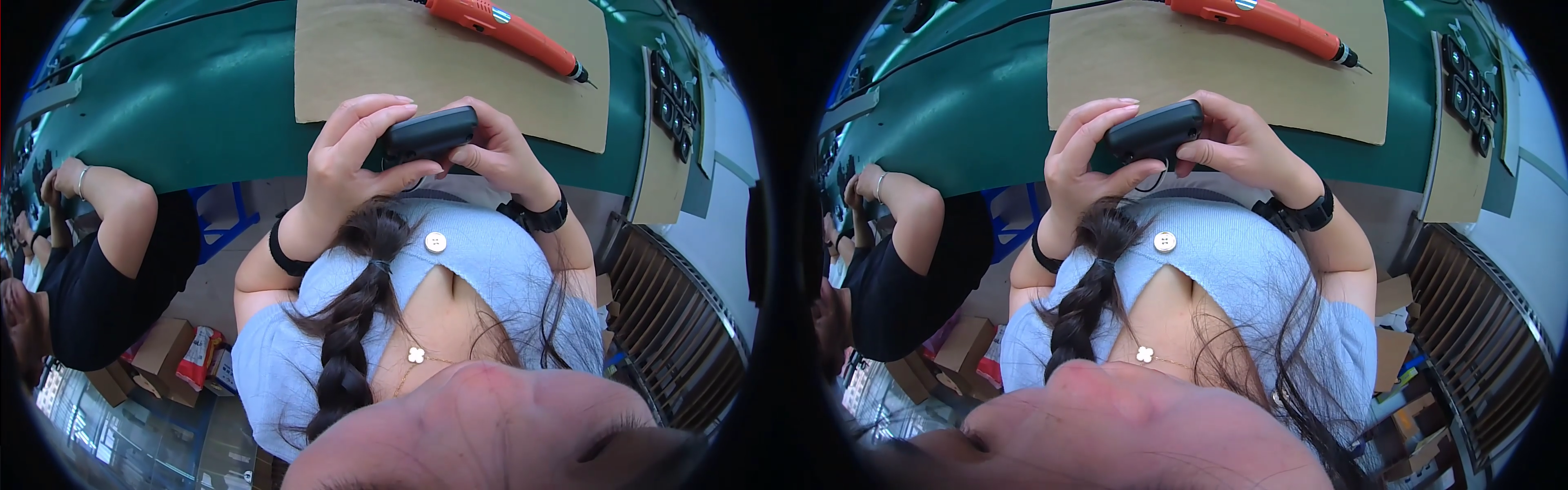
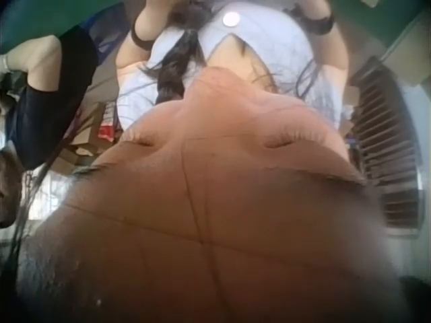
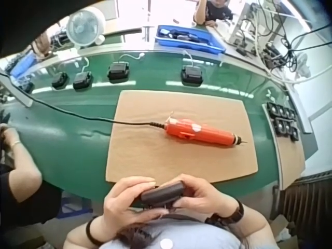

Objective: Assembling electronic devices using an electric screwdriver at a manual workstation.

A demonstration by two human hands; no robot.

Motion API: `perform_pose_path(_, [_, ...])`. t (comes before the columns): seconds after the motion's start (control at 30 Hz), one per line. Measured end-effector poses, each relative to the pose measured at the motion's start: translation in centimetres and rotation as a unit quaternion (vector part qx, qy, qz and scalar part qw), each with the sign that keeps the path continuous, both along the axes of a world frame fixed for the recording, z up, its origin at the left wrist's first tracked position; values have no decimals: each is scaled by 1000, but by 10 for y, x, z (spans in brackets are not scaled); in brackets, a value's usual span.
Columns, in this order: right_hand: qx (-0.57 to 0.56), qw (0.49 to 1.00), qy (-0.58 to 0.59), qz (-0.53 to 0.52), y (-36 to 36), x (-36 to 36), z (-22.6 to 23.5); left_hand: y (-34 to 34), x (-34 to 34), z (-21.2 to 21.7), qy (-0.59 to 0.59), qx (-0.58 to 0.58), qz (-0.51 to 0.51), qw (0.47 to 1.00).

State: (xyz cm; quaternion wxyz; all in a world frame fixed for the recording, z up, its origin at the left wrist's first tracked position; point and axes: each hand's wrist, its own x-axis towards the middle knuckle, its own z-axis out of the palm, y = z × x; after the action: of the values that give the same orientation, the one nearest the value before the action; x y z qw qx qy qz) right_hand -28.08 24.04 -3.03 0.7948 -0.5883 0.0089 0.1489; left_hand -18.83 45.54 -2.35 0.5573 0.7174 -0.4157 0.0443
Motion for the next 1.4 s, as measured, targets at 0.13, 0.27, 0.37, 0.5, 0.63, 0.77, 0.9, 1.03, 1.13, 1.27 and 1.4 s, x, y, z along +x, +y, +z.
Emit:
perform_pose_path(0.13, [4,1000,7,11,-2,-1,-4,0,0,1,2,-10,-8,1000])
perform_pose_path(0.27, [22,1000,8,7,0,1,1,0,0,-1,22,-9,-27,999])
perform_pose_path(0.37, [41,999,6,-20,3,0,7,-7,-2,1,51,-46,-81,994])
perform_pose_path(0.5, [67,995,47,-53,-3,-2,4,-15,-5,-11,63,-62,-133,987])
perform_pose_path(0.63, [20,994,99,-50,0,2,17,-20,-8,-13,37,-21,-88,995])
perform_pose_path(0.77, [33,995,87,-39,1,3,16,-24,-13,-16,53,-81,-89,991])
perform_pose_path(0.9, [23,995,96,-27,-2,2,14,-23,-15,-18,48,-78,-87,992])
perform_pose_path(1.03, [23,993,111,-26,-1,3,13,-22,-16,-18,36,-80,-94,992])
perform_pose_path(1.13, [14,997,73,-36,-1,3,8,-21,-15,-19,24,-87,-108,990])
perform_pose_path(1.27, [-21,995,92,-9,-5,2,7,-20,-15,-21,28,-92,-121,988])
perform_pose_path(1.4, [4,998,52,-24,-3,1,1,-18,-15,-22,34,-87,-126,988])
